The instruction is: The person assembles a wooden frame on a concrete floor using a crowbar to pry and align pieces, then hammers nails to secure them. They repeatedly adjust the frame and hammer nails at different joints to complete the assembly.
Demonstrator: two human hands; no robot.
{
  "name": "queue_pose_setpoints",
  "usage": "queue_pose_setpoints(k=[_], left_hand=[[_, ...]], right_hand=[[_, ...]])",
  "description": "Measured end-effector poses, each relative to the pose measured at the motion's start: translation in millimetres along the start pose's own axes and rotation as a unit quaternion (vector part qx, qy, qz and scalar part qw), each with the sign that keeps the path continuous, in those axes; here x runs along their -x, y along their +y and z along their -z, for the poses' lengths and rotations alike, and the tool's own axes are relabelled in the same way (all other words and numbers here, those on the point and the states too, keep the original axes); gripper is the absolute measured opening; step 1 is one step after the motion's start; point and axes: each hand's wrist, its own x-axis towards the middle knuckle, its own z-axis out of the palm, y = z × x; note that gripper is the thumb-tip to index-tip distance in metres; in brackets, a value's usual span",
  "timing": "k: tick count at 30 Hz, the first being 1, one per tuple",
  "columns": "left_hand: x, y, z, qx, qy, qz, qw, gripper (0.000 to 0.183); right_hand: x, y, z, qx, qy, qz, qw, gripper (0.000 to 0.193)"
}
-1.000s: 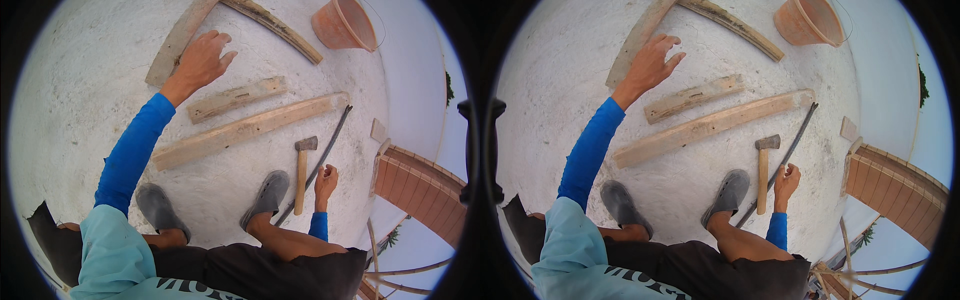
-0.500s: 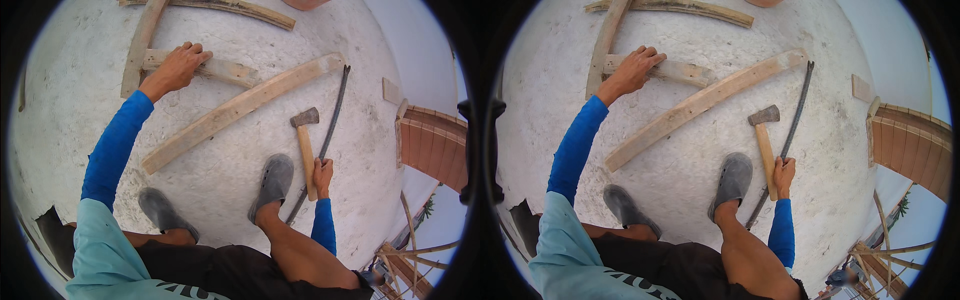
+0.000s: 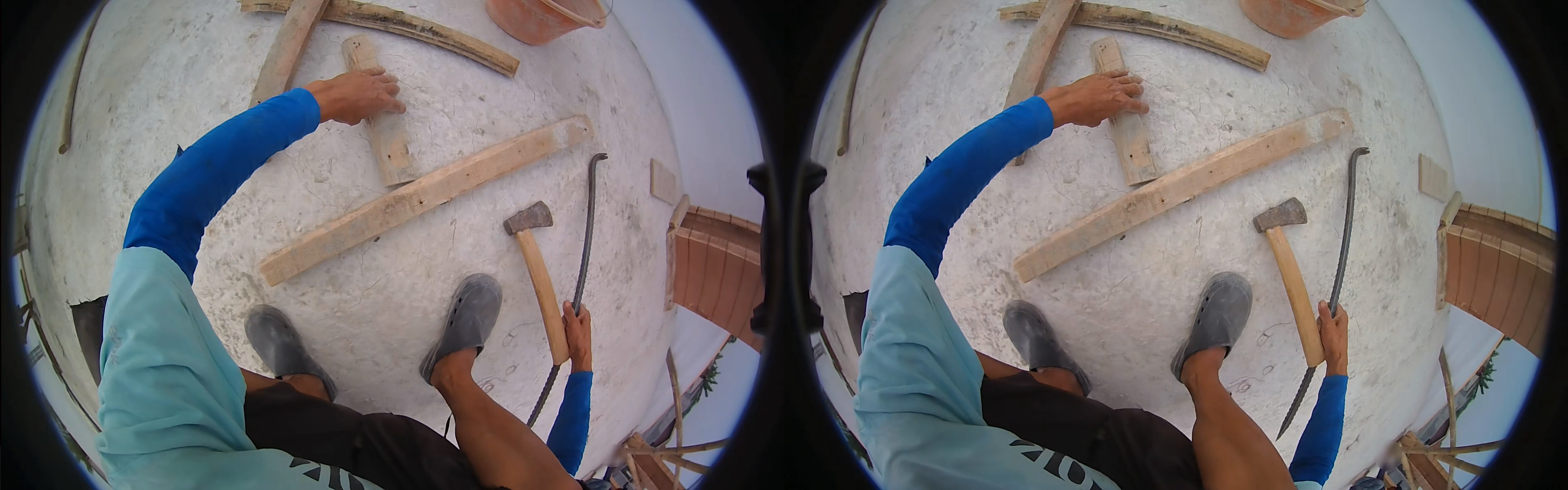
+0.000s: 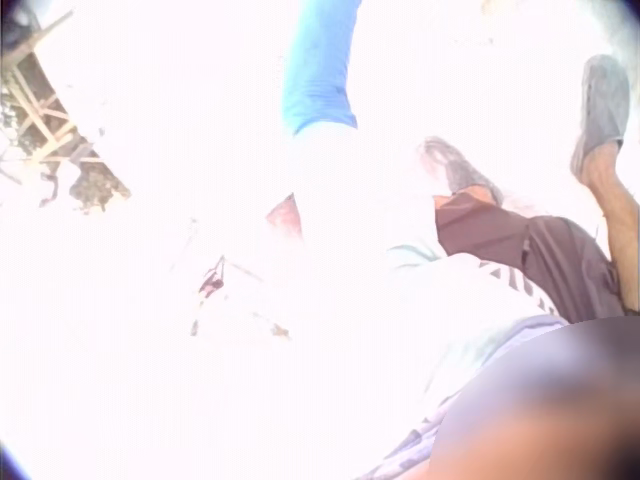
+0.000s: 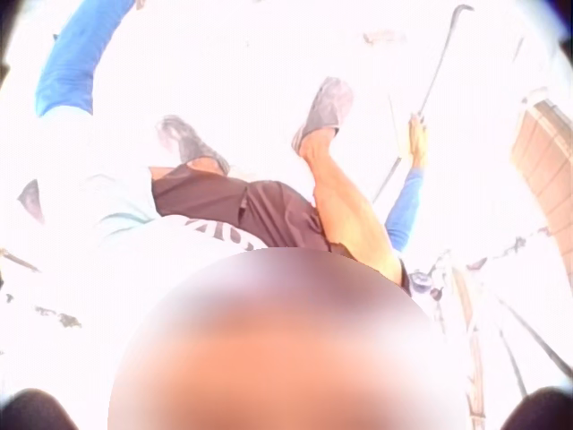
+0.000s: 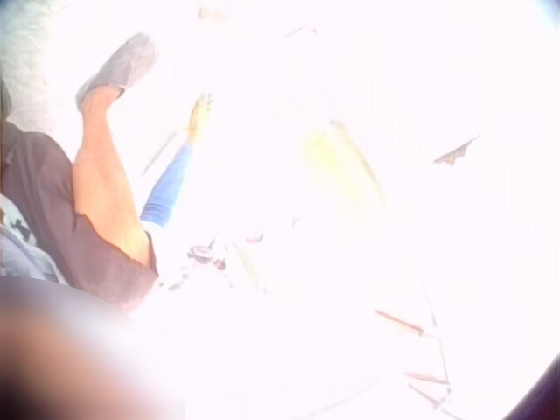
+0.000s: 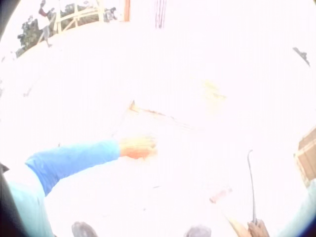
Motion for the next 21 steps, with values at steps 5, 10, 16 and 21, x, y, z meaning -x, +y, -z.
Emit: queue_pose_setpoints(k=[5,10,16,21], left_hand=[[30.8,31.0,-34.1,0.154,0.201,0.136,0.958,0.070],[34.8,58.4,-60.1,0.291,0.339,0.264,0.855,0.059],[2.8,-29.5,-47.3,0.149,0.323,0.264,0.897,0.051],[-13.3,-70.5,-37.6,0.111,0.195,0.217,0.950,0.057]], right_hand=[[19.3,10.6,5.9,0.140,0.091,0.055,0.984,0.025],[78.7,-28.6,31.9,0.288,0.225,0.089,0.926,0.021],[178.3,-192.3,47.4,0.380,0.144,0.206,0.890,0.049],[207.9,-330.4,16.6,0.480,0.017,0.259,0.838,0.057]])
